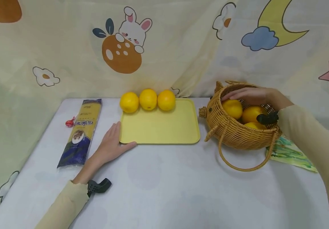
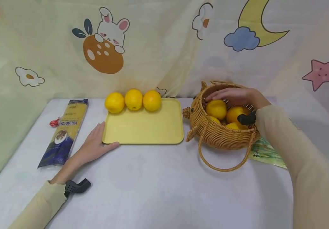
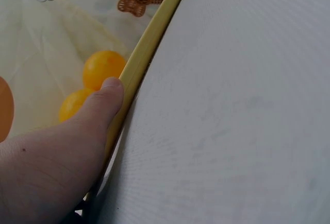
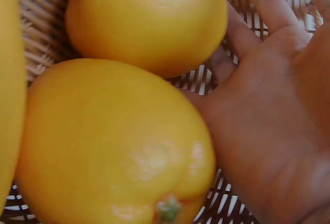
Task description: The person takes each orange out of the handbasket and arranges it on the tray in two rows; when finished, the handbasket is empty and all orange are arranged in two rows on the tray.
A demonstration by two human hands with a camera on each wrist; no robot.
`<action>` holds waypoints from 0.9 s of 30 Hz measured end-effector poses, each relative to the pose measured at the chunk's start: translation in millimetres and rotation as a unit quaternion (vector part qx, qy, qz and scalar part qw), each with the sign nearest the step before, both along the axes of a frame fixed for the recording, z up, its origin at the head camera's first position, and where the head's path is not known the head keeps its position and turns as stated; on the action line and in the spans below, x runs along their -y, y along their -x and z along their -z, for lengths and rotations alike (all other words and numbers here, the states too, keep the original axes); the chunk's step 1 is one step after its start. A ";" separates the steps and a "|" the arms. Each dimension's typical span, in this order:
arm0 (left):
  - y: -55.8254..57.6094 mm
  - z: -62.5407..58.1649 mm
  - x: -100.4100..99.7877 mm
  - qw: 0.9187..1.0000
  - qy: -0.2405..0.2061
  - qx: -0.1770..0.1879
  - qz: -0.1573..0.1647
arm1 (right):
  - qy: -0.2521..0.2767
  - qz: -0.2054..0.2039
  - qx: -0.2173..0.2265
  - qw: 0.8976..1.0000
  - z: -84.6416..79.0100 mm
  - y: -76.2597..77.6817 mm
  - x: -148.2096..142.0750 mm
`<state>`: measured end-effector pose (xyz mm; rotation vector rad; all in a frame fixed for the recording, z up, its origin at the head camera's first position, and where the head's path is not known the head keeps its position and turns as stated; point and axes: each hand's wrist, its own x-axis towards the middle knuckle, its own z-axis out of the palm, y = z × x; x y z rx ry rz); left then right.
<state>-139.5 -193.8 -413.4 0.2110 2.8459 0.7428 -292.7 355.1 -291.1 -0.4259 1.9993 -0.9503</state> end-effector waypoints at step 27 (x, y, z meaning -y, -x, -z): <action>1.0 -1.9 -0.5 1.000 0.003 -0.007 0.002 | -0.111 -0.026 0.004 0.993 14.0 6.4 13.1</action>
